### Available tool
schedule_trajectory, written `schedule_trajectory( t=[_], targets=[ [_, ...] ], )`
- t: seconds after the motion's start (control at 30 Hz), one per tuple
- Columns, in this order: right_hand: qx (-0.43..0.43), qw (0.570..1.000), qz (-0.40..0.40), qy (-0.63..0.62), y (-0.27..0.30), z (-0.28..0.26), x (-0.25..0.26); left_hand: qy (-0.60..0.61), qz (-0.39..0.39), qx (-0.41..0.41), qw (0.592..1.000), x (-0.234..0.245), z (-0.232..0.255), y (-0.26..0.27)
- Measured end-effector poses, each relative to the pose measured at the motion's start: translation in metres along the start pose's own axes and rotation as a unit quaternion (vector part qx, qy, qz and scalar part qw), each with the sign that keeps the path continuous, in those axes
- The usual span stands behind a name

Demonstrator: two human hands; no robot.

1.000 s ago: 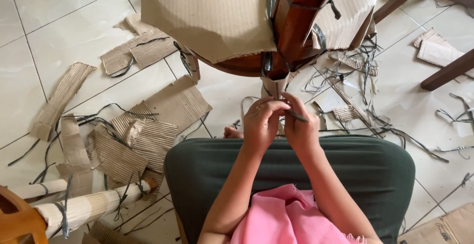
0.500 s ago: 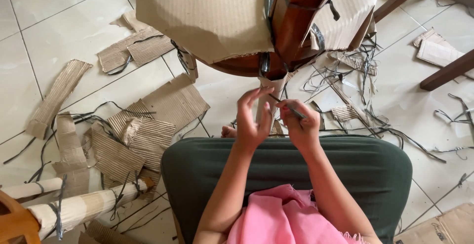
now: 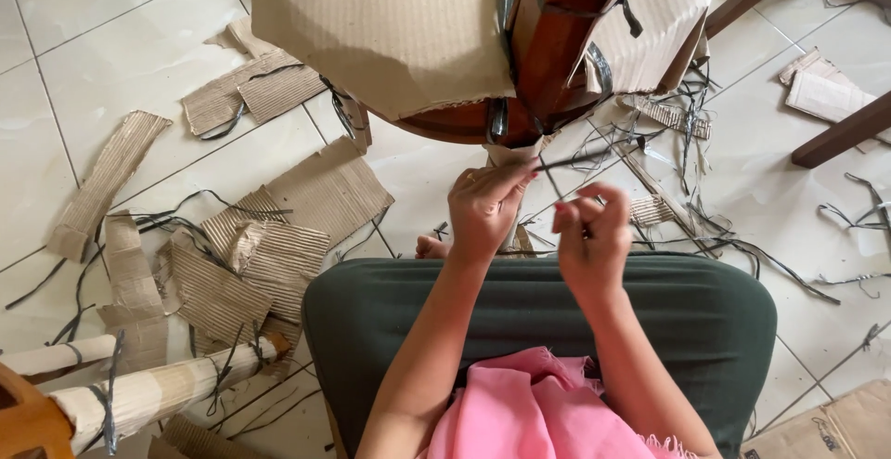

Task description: Wrapping wooden chair legs with protective corrugated cardboard and securing them with black plastic ties.

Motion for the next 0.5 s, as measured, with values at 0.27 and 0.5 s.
schedule_trajectory(
  t=[0.27, 0.5],
  targets=[
    [0.043, 0.997, -0.071, -0.002, -0.005, -0.032, -0.042, 0.074, -0.086, -0.048, 0.992, -0.025, -0.029, 0.015],
    [0.04, 0.993, -0.046, -0.105, -0.029, -0.024, -0.018, 0.049, -0.04, -0.036, 0.997, -0.01, -0.015, 0.004]
  ],
)
Point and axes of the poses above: each hand's wrist, its own y-axis away from the middle knuckle, its own x-axis out of the back of the hand, z = x × y, the point moved 10 cm from there along -y, towards the middle knuckle, and after that the axes turned 3 degrees about x, right-handed, at the moved point
